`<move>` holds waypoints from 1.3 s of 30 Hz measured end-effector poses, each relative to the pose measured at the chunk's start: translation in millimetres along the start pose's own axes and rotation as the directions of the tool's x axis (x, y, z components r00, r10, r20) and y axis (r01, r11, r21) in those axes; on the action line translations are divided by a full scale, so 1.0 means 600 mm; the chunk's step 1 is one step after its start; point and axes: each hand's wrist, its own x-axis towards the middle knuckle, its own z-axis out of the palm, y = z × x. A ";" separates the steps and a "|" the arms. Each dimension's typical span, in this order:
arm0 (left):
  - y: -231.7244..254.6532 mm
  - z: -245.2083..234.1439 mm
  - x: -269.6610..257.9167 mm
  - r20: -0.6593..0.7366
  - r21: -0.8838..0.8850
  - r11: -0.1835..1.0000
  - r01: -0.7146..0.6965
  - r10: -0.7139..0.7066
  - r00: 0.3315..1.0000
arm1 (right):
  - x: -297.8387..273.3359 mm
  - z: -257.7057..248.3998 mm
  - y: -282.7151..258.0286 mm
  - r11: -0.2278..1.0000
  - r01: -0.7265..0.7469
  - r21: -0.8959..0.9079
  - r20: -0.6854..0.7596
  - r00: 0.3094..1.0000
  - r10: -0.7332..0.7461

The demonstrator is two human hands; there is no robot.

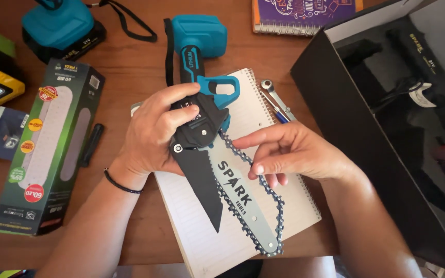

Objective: Assembling a mini handheld chainsaw by fitting the chain onto the guide bar and motor unit

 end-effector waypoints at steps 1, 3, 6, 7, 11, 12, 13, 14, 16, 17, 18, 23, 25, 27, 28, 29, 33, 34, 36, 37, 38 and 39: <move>0.000 0.000 0.001 0.001 0.000 1.000 -0.001 0.001 1.000 | 0.002 0.000 0.002 1.000 0.001 0.001 0.000 1.000 -0.001; 0.002 0.000 0.001 0.002 -0.018 1.000 0.001 -0.001 1.000 | 0.003 0.001 0.008 1.000 0.019 0.002 -0.013 1.000 -0.019; 0.001 0.001 -0.001 0.003 -0.013 1.000 0.001 -0.001 1.000 | 0.013 0.003 0.019 0.999 0.042 -0.006 -0.041 0.998 -0.043; 0.001 0.001 -0.002 0.004 -0.015 1.000 0.004 -0.004 1.000 | 0.014 0.004 0.026 0.999 0.040 -0.004 -0.042 0.998 -0.040; 0.001 0.001 -0.002 0.004 0.003 1.000 0.011 -0.011 1.000 | 0.023 0.008 0.052 0.999 0.046 0.020 -0.114 0.993 -0.044; 0.001 0.002 -0.002 0.001 0.002 1.000 0.012 -0.012 1.000 | 0.024 0.009 0.058 0.998 0.043 0.039 -0.157 0.987 -0.037; 0.001 0.002 -0.003 0.001 0.002 1.000 0.013 -0.013 1.000 | 0.025 0.010 0.062 0.998 0.042 0.039 -0.157 0.987 -0.036; 0.001 0.002 -0.003 0.001 0.007 1.000 0.012 -0.012 1.000 | 0.027 0.010 0.067 0.997 0.052 0.050 -0.179 0.983 -0.042; 0.000 0.004 -0.003 0.002 0.013 1.000 0.011 -0.011 1.000 | 0.029 0.012 0.071 0.996 0.062 0.062 -0.199 0.979 -0.048; -0.002 0.005 -0.003 -0.006 0.029 1.000 -0.002 0.002 1.000 | 0.030 0.014 0.071 0.995 0.076 0.063 -0.219 0.974 -0.061; -0.002 0.006 -0.004 -0.015 0.043 0.999 -0.013 0.014 1.000 | 0.030 0.016 0.071 0.994 0.089 0.064 -0.239 0.968 -0.072; 0.001 0.006 0.000 -0.021 0.045 0.999 -0.023 0.024 0.999 | 0.033 0.028 0.086 0.988 0.117 0.099 -0.331 0.940 -0.078; 0.000 0.005 0.001 -0.025 0.052 0.998 -0.025 0.026 0.999 | 0.034 0.030 0.092 0.988 0.125 0.093 -0.369 0.926 -0.082; 0.001 0.006 -0.001 -0.025 0.051 0.999 -0.018 0.019 0.999 | 0.032 0.026 0.103 0.983 0.130 0.129 -0.379 0.923 -0.072; 0.002 0.006 0.000 -0.024 0.050 0.999 -0.017 0.018 1.000 | 0.030 0.025 0.101 0.983 0.130 0.130 -0.380 0.922 -0.071; 0.002 0.005 0.000 -0.023 0.047 0.999 -0.014 0.015 1.000 | 0.029 0.023 0.099 0.983 0.104 0.151 -0.354 0.934 -0.044; 0.001 0.006 -0.003 -0.019 0.036 0.999 -0.011 0.012 1.000 | 0.023 0.032 0.064 0.986 0.065 0.155 -0.259 0.966 -0.023; 0.001 0.005 -0.002 -0.018 0.035 0.999 -0.012 0.013 1.000 | 0.022 0.032 0.062 0.986 0.065 0.155 -0.260 0.965 -0.023; 0.002 0.004 0.000 -0.013 0.032 0.999 -0.013 0.013 1.000 | 0.021 0.032 0.059 0.983 0.044 0.176 -0.261 0.965 0.003; 0.001 0.004 0.000 -0.013 0.031 0.999 -0.013 0.014 1.000 | 0.022 0.029 0.061 0.983 0.045 0.176 -0.262 0.965 0.003; 0.001 0.004 0.000 -0.011 0.031 0.999 -0.014 0.014 1.000 | 0.022 0.028 0.063 0.981 0.048 0.188 -0.261 0.965 0.003; 0.000 0.004 0.000 -0.010 0.031 0.999 -0.015 0.015 1.000 | 0.022 0.026 0.066 0.978 0.051 0.200 -0.260 0.966 0.003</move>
